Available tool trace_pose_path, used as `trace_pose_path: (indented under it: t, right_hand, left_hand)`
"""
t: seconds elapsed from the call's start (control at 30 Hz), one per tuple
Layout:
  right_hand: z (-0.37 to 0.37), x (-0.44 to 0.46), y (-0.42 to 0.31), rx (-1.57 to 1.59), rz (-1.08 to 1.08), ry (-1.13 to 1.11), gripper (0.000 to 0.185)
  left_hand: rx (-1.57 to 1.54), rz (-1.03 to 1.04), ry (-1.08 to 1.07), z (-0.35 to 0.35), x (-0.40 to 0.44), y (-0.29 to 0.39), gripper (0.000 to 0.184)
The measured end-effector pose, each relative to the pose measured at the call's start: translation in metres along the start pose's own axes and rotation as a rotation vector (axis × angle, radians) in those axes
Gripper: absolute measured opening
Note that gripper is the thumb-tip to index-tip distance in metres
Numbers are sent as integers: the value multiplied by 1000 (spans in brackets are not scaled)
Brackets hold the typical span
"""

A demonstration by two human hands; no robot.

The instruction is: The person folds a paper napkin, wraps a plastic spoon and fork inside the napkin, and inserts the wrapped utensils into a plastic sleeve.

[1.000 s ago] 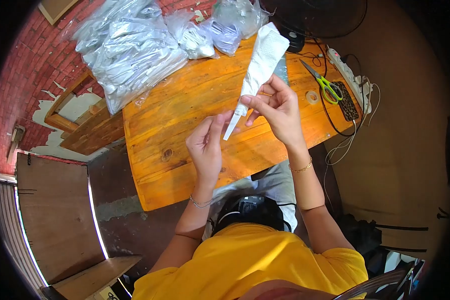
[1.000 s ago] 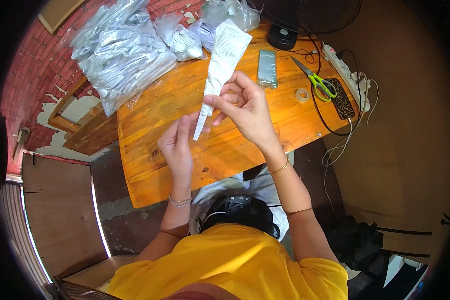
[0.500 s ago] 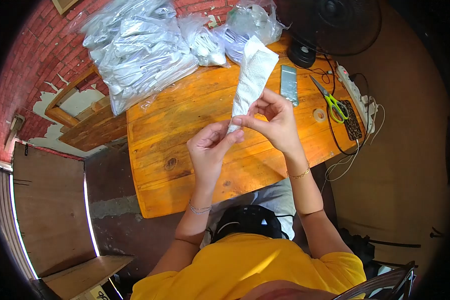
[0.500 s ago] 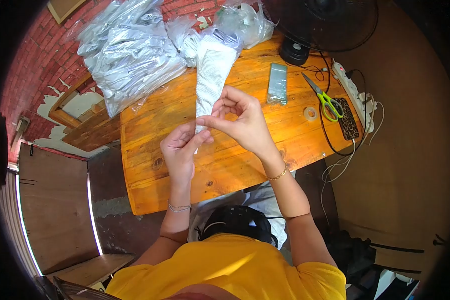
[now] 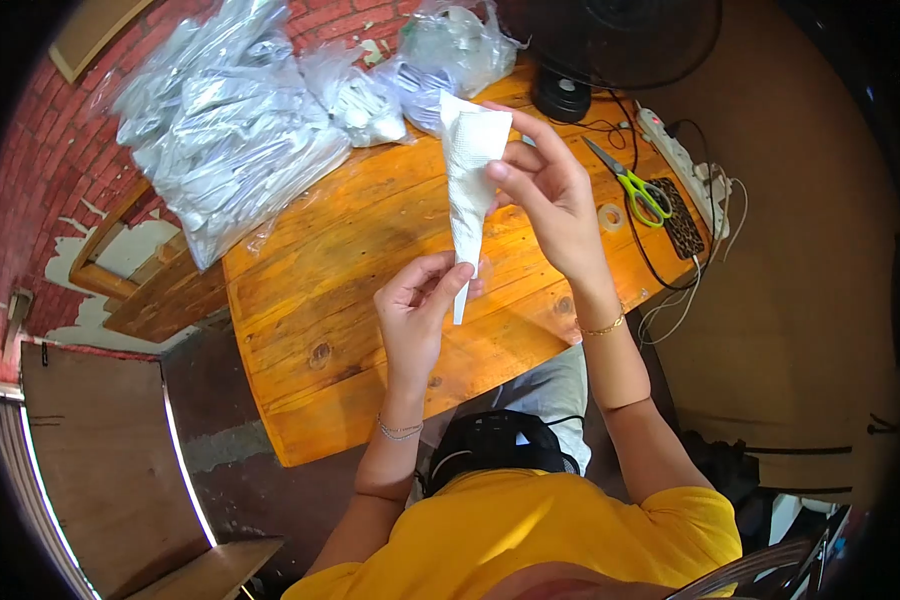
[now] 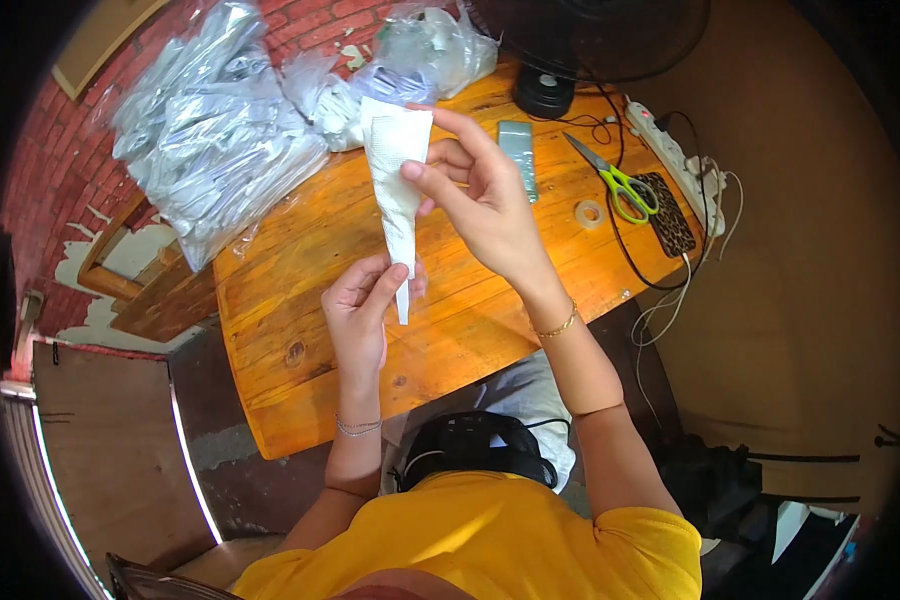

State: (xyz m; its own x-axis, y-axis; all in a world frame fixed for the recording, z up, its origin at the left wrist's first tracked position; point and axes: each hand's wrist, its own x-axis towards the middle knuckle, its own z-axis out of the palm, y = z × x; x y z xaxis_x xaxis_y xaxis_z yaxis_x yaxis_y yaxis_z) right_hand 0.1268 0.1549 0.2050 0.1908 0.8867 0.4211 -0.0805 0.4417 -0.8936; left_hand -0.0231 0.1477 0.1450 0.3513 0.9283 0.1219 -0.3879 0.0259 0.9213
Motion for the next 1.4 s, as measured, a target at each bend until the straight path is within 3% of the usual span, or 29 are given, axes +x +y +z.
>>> trace_pose_path:
  t: [0.17, 0.6, 0.7, 0.8, 1.2, 1.4]
  right_hand:
    - [-11, -8, 3, -69, -2, 25, 30]
    - [-27, -37, -10, -392, 6, -39, 23]
    - [-28, -41, -13, -374, 32, -14, 21]
    - [-26, -43, -19, -318, 51, 47, 22]
    - [-33, -51, -30, -568, -95, 30, 24]
    - [-30, -52, -30, -539, -59, 65, 23]
  left_hand:
    - [-41, 4, 24, 11, 4, -9, 20]
    - [-43, 23, -4, 26, 1, -20, 19]
    - [-9, 3, -41, 27, 0, -19, 19]
    - [-35, -142, -112, 30, -2, -11, 18]
    - [61, 106, 88, 37, -11, -19, 19]
    - [-75, 64, -80, 35, -10, -13, 26]
